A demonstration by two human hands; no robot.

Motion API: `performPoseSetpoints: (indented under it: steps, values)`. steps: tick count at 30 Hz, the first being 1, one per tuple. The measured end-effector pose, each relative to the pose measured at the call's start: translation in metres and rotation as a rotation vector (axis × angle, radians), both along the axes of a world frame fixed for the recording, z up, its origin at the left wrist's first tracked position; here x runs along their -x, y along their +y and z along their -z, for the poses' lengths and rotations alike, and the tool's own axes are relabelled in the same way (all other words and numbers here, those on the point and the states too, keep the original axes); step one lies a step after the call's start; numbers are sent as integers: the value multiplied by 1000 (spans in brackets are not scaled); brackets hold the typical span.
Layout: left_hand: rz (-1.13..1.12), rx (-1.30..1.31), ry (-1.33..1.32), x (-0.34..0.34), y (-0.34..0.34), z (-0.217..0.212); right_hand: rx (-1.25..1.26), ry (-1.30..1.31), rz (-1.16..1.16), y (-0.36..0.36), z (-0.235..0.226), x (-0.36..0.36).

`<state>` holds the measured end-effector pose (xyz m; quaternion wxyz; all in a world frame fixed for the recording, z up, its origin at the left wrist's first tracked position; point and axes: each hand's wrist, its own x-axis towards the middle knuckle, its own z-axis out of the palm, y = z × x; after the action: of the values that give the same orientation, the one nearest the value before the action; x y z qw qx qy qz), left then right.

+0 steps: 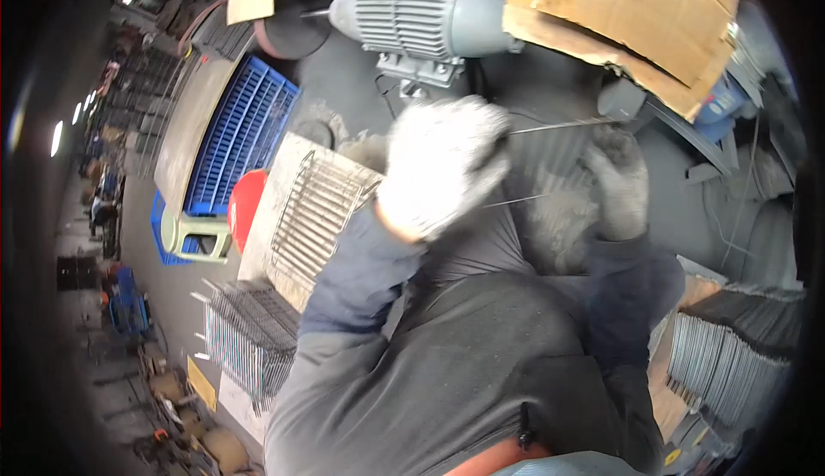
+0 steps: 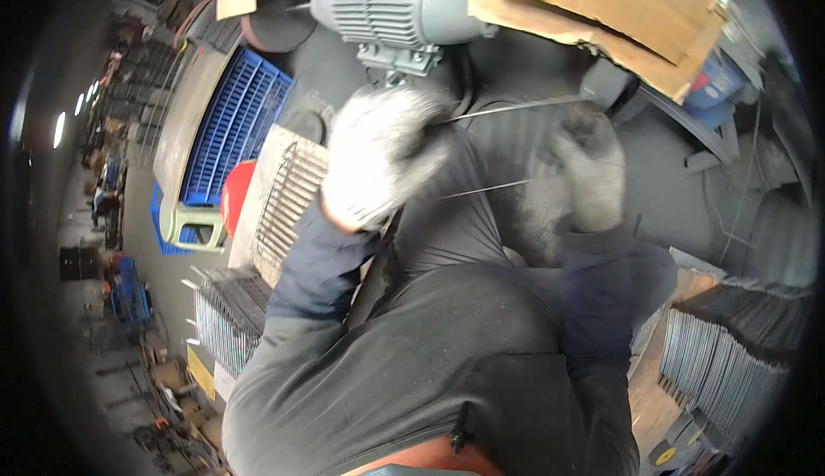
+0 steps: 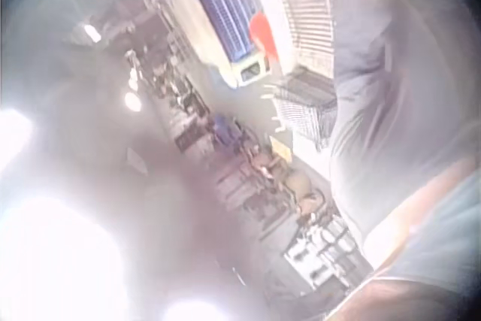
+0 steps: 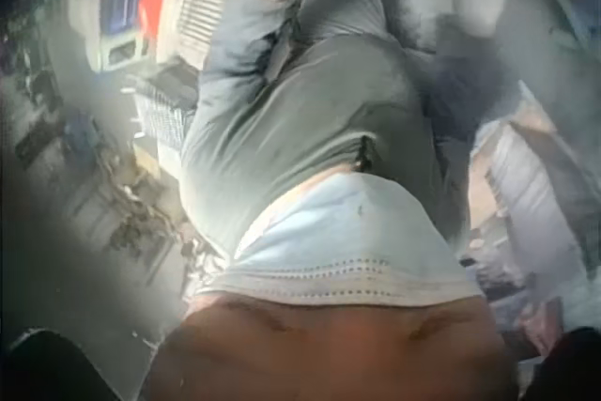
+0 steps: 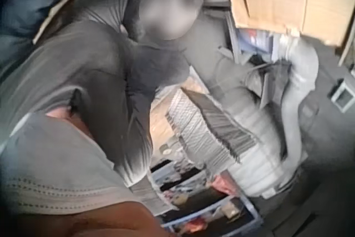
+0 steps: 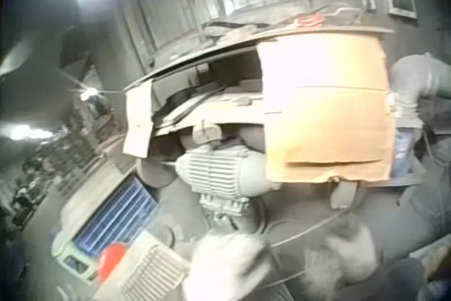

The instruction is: Straightening and stacking metal wire grids at a fabrication workstation.

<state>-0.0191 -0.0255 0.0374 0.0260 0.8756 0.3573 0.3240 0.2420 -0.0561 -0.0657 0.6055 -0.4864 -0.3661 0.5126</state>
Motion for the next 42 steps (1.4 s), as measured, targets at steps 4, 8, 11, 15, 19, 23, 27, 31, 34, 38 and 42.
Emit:
performPoseSetpoints:
  steps: [4, 8, 11, 15, 19, 23, 27, 31, 34, 38, 42]
  values:
    - [-105, -75, -523, -49, 31, 77, -51, -83, 127, 3, 63, -58]
    - [96, 1277, -828, -97, 65, 167, 31, -2, 343, -5, 89, -105]
    - [114, 1182, -851, -148, 71, 236, 139, -96, 317, -8, 94, -136]
    - [61, 1202, -686, -193, 86, 260, 232, -76, 367, -12, 124, -182]
    - [45, 1465, -762, -185, 85, 255, 196, 54, 395, 7, 135, -165]
    - [5, 1329, -876, -138, 101, 286, 361, -193, 311, 33, 155, -128]
    - [33, 1424, -853, -171, 101, 268, 301, -274, 386, 20, 136, -145]
    - [106, 1243, -688, -222, 89, 277, 308, -260, 499, -3, 124, -188]
    - [50, 1385, -796, -193, 89, 280, 315, -293, 431, 15, 151, -179]
    - [42, 1294, -883, -109, 118, 303, 466, -179, 308, 51, 153, -104]
    - [67, 1380, -687, -156, 120, 270, 313, -443, 427, 27, 183, -152]
